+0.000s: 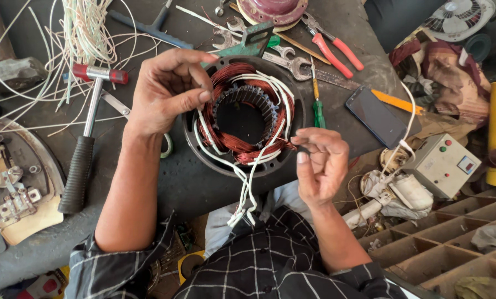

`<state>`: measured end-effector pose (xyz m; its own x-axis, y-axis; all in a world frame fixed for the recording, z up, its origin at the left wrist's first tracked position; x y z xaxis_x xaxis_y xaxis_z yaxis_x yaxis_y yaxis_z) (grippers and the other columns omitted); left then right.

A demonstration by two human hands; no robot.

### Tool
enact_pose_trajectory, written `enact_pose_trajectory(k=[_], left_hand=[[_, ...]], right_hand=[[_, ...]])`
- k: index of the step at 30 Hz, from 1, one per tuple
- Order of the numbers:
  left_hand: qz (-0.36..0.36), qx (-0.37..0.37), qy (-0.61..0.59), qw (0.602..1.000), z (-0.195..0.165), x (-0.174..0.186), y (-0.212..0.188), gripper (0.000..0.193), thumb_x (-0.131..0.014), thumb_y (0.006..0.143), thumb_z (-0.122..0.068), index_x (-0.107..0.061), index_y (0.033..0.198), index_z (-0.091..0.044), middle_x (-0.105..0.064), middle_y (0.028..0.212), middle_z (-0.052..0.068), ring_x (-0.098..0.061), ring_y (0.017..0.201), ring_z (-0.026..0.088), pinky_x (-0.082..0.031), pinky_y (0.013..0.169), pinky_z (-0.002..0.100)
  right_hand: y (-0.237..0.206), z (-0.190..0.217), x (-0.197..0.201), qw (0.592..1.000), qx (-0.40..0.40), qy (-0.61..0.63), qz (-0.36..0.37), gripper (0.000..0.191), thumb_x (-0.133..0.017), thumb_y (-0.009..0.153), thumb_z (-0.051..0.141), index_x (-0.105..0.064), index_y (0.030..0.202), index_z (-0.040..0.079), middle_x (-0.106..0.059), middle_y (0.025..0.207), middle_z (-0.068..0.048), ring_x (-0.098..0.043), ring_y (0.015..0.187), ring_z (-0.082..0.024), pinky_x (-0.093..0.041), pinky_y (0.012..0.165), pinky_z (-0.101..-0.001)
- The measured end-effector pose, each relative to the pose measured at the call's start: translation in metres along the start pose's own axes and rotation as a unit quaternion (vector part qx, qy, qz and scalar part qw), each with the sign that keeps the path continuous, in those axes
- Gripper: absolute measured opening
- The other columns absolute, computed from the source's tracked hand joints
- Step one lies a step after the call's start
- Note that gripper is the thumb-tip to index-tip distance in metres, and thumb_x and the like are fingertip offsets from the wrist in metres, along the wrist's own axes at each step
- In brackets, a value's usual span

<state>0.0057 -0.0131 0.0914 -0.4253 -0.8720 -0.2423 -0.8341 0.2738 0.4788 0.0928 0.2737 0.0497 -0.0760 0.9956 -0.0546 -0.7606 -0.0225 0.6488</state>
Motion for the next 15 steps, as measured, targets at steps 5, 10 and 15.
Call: enact_pose_trajectory(k=[5,10,15], left_hand=[[0.007,0.001,-0.005,1.0,0.003,0.001,0.004,0.045,-0.084,0.095,-0.003,-0.066,0.137,-0.001,-0.071,0.087,0.006,-0.063,0.072,0.007,-0.05,0.067,0.019],[0.019,-0.009,-0.012,1.0,0.006,0.0,0.01,0.044,-0.083,0.097,-0.003,-0.066,0.137,-0.001,-0.07,0.086,0.005,-0.061,0.071,0.007,-0.05,0.067,0.019],[0.028,-0.021,-0.006,0.999,0.009,0.0,0.015,0.043,-0.082,0.099,-0.002,-0.066,0.138,-0.002,-0.07,0.087,0.005,-0.061,0.071,0.007,-0.05,0.067,0.02]], right_hand=[[0.001,0.023,0.0,0.986,0.015,-0.166,0.012,0.019,-0.066,0.092,-0.007,-0.059,0.107,0.003,-0.064,0.119,-0.018,-0.054,0.083,-0.006,-0.044,0.072,-0.0191],[0.006,0.06,-0.025,0.929,0.169,-0.316,0.094,0.021,-0.078,0.084,0.004,-0.066,0.102,0.007,-0.064,0.116,-0.009,-0.064,0.101,-0.021,-0.054,0.083,-0.0341],[0.004,0.075,-0.051,0.894,0.225,-0.32,0.217,0.032,-0.087,0.08,0.01,-0.074,0.109,0.013,-0.067,0.115,-0.007,-0.066,0.096,-0.025,-0.056,0.08,-0.0368]])
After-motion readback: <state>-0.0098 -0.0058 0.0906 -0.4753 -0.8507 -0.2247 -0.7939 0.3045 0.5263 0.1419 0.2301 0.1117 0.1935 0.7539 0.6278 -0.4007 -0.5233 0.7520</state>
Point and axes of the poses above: each hand's wrist, its own y-axis towards the middle knuckle, its own x-axis out of the back of the hand, z = x × y, the point moved 6 cm from there along y, towards the middle knuckle
